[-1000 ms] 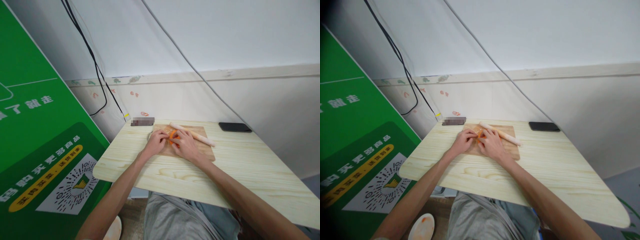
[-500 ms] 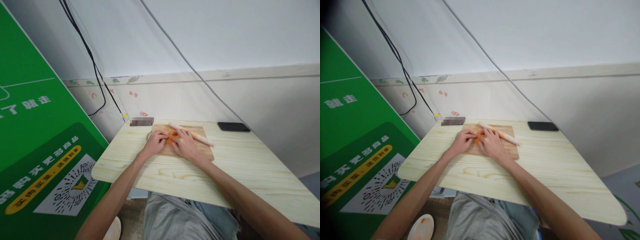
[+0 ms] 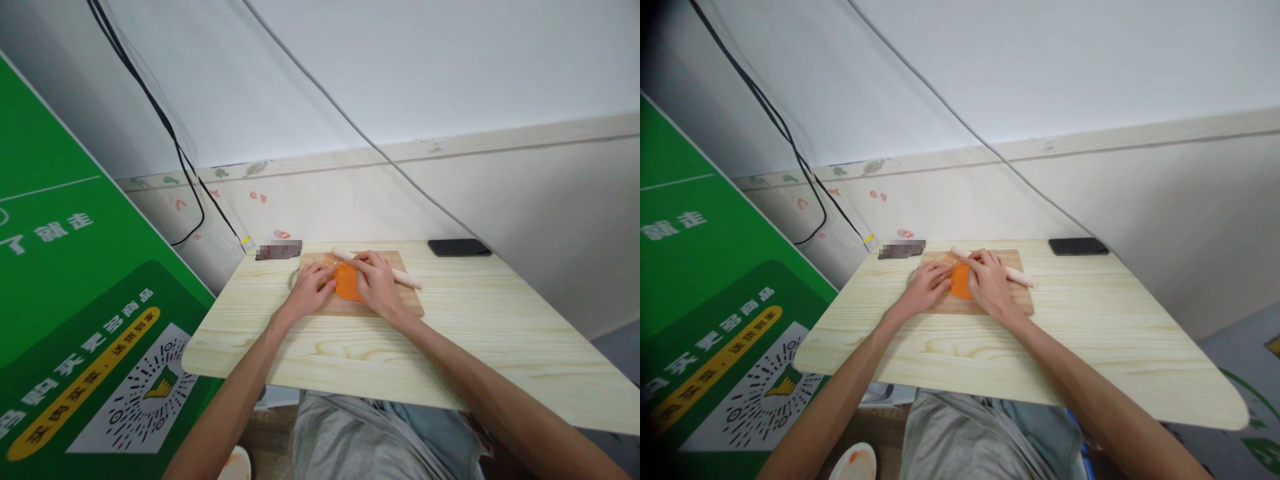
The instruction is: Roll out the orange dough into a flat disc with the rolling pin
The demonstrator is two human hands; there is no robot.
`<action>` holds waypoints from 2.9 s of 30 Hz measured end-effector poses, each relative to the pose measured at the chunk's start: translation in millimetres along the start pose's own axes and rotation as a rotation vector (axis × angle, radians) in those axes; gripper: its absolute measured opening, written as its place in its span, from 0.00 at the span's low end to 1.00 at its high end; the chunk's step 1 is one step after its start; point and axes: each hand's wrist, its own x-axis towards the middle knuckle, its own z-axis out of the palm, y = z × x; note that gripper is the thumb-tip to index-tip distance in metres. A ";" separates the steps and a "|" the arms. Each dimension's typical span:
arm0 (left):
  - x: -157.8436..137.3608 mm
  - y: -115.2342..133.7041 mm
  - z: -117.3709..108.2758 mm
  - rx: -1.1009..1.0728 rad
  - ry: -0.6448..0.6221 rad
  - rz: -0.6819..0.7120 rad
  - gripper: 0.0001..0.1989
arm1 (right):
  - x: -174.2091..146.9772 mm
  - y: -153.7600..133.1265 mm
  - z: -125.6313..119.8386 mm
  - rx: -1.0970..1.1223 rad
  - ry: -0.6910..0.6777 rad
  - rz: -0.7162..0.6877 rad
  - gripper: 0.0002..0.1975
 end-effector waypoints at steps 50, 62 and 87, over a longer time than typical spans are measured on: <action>14.8 22.7 8.2 0.114 -0.011 -0.098 0.23 | 12.1 45.1 -62.4 -0.248 -0.454 0.002 0.22; 73.9 0.2 21.3 0.458 -0.342 -0.152 0.31 | 33.7 66.1 -44.3 -0.589 -0.549 0.090 0.32; 63.6 3.9 22.9 0.409 -0.278 -0.168 0.33 | 32.9 68.0 -35.3 -0.592 -0.588 0.131 0.36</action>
